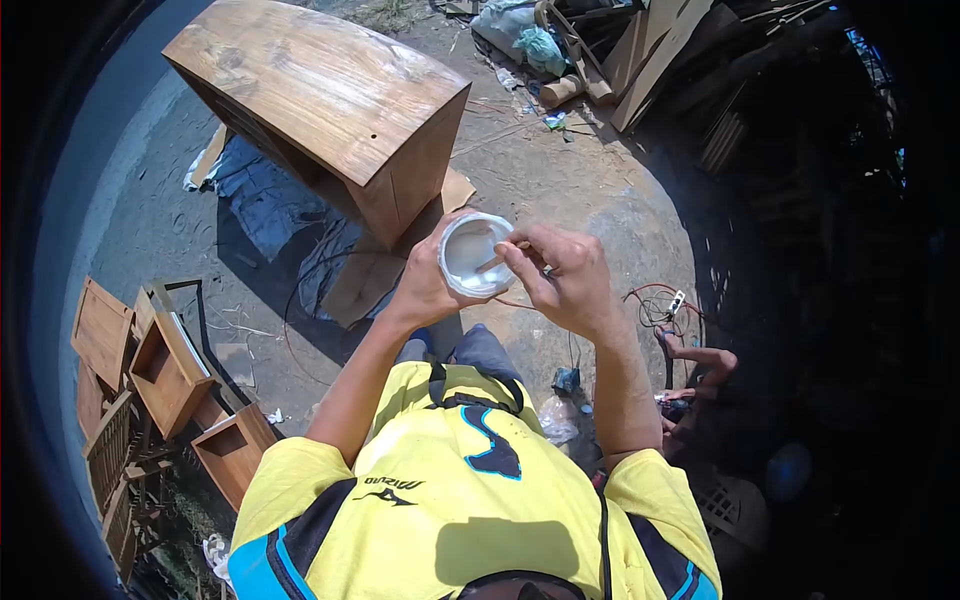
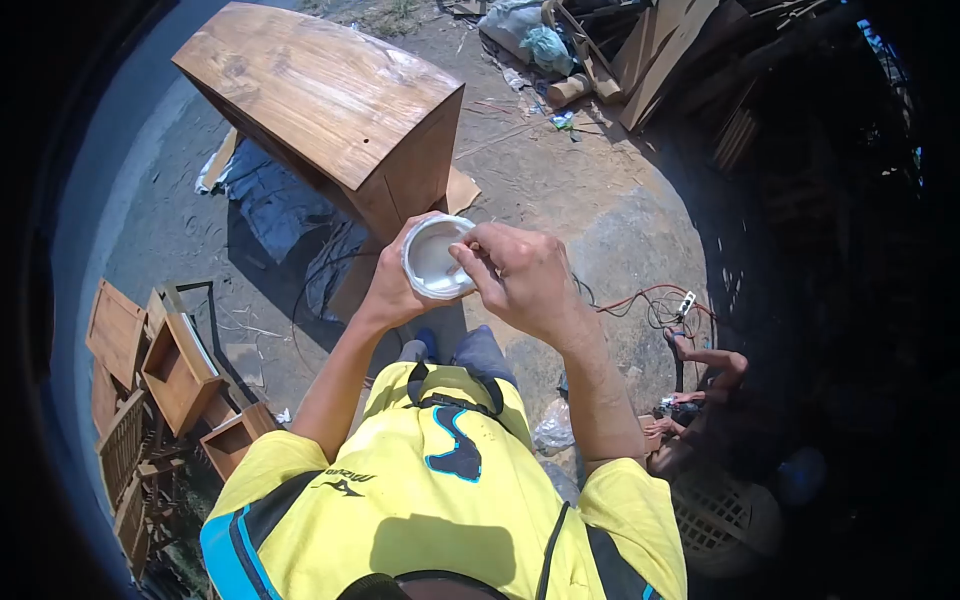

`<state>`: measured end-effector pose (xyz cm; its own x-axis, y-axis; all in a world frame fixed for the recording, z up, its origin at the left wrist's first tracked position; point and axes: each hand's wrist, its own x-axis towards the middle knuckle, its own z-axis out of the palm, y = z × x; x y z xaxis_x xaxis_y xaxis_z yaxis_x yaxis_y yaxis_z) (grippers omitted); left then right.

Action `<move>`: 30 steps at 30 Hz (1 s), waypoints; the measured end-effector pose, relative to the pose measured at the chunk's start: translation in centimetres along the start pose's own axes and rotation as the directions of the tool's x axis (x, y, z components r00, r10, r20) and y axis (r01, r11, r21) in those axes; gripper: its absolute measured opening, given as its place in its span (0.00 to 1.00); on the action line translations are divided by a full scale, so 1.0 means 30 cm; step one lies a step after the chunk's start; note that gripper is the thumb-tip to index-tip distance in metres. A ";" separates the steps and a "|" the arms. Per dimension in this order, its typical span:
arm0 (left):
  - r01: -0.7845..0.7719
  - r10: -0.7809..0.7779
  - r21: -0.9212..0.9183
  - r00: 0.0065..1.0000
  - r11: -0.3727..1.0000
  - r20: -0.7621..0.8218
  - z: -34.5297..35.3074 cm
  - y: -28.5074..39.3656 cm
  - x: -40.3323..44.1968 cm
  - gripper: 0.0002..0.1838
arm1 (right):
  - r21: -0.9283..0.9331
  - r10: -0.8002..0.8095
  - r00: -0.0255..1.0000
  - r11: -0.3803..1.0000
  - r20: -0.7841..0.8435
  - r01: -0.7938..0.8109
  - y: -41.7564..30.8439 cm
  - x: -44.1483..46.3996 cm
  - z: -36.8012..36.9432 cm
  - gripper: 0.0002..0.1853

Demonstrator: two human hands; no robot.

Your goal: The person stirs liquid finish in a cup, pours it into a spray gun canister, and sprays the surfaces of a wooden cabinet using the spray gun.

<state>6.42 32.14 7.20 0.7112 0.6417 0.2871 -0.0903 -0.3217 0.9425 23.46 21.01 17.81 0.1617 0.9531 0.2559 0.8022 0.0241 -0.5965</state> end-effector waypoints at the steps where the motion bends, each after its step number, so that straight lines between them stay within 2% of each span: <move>1: 0.023 -0.022 -0.032 1.000 0.999 0.011 0.031 -0.003 0.017 0.48 | 0.048 -0.026 0.999 0.998 -0.034 0.027 0.015 -0.011 -0.017 0.08; 3: 0.018 -0.018 -0.007 0.999 1.000 0.051 0.095 0.003 0.052 0.48 | 0.100 -0.033 0.994 0.994 -0.102 0.044 0.070 -0.025 -0.053 0.08; 6: 0.013 -0.014 0.008 0.994 1.000 0.108 0.189 -0.015 0.097 0.48 | 0.052 0.079 0.983 0.996 -0.164 -0.071 0.146 -0.087 -0.109 0.08; 8: 0.005 -0.005 0.001 0.989 1.000 0.150 0.257 -0.040 0.118 0.48 | 0.113 0.093 0.994 0.990 -0.059 -0.086 0.180 -0.132 -0.144 0.08; 9: 0.007 -0.003 -0.024 0.987 1.000 0.163 0.291 -0.054 0.129 0.48 | 0.146 0.053 0.983 0.989 -0.178 -0.027 0.202 -0.151 -0.141 0.08; 10: 0.008 0.001 -0.052 0.984 0.999 0.180 0.323 -0.053 0.147 0.49 | 0.139 0.077 0.975 0.989 -0.207 -0.049 0.229 -0.170 -0.148 0.08; 12: 0.006 0.009 -0.061 0.970 0.998 0.243 0.371 -0.054 0.166 0.48 | -0.008 0.151 0.955 0.987 -0.256 -0.158 0.271 -0.213 -0.165 0.08; 14: -0.027 0.039 -0.045 0.959 0.999 0.279 0.424 -0.090 0.197 0.48 | 0.027 0.180 0.947 0.983 -0.266 -0.180 0.283 -0.250 -0.185 0.08; 15: 0.025 0.003 -0.086 0.949 0.996 0.315 0.442 -0.099 0.206 0.47 | 0.068 0.193 0.948 0.981 -0.255 -0.181 0.284 -0.272 -0.193 0.09; 17: 0.084 -0.005 -0.185 0.920 0.979 0.393 0.488 -0.089 0.231 0.48 | 0.045 0.234 0.888 0.971 -0.396 -0.236 0.289 -0.294 -0.192 0.08; 18: 0.031 0.031 -0.134 0.896 0.990 0.442 0.507 -0.089 0.250 0.48 | 0.035 0.232 0.839 0.968 -0.492 -0.247 0.302 -0.308 -0.202 0.08; 19: -0.020 0.066 -0.108 0.890 0.994 0.450 0.529 -0.112 0.261 0.49 | 0.009 0.290 0.833 0.946 -0.471 -0.324 0.310 -0.332 -0.202 0.09; 20: 0.019 0.055 -0.145 0.871 0.989 0.488 0.549 -0.102 0.273 0.50 | -0.005 0.354 0.822 0.917 -0.447 -0.398 0.313 -0.357 -0.188 0.10; 21: 0.103 0.037 -0.216 0.828 0.971 0.560 0.565 -0.146 0.290 0.50 | 0.103 0.407 0.803 0.909 -0.437 -0.405 0.313 -0.376 -0.168 0.10; 22: 0.045 0.085 -0.203 0.805 0.978 0.587 0.580 -0.149 0.306 0.49 | 0.194 0.401 0.781 0.916 -0.479 -0.351 0.310 -0.389 -0.148 0.10; 24: 0.020 0.152 -0.249 0.743 0.968 0.651 0.613 -0.171 0.325 0.49 | 0.134 0.365 0.643 0.916 -0.673 -0.379 0.299 -0.400 -0.111 0.09; 26: 0.001 0.187 -0.259 0.689 0.966 0.701 0.643 -0.171 0.331 0.48 | 0.132 0.431 0.590 0.867 -0.682 -0.481 0.285 -0.433 -0.075 0.09; 28: 0.010 0.211 -0.268 0.585 0.963 0.783 0.659 -0.181 0.337 0.47 | 0.155 0.503 0.531 0.809 -0.681 -0.568 0.227 -0.447 -0.038 0.09; 30: 0.079 0.226 -0.310 0.522 0.947 0.823 0.684 -0.196 0.330 0.46 | 0.262 0.571 0.389 0.747 -0.723 -0.611 0.159 -0.457 -0.029 0.10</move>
<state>28.31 26.09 1.00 0.9242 -0.3105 0.2222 -0.2458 -0.0386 0.9685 25.56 7.79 12.10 0.9366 0.1663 0.3085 0.3501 -0.4854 -0.8011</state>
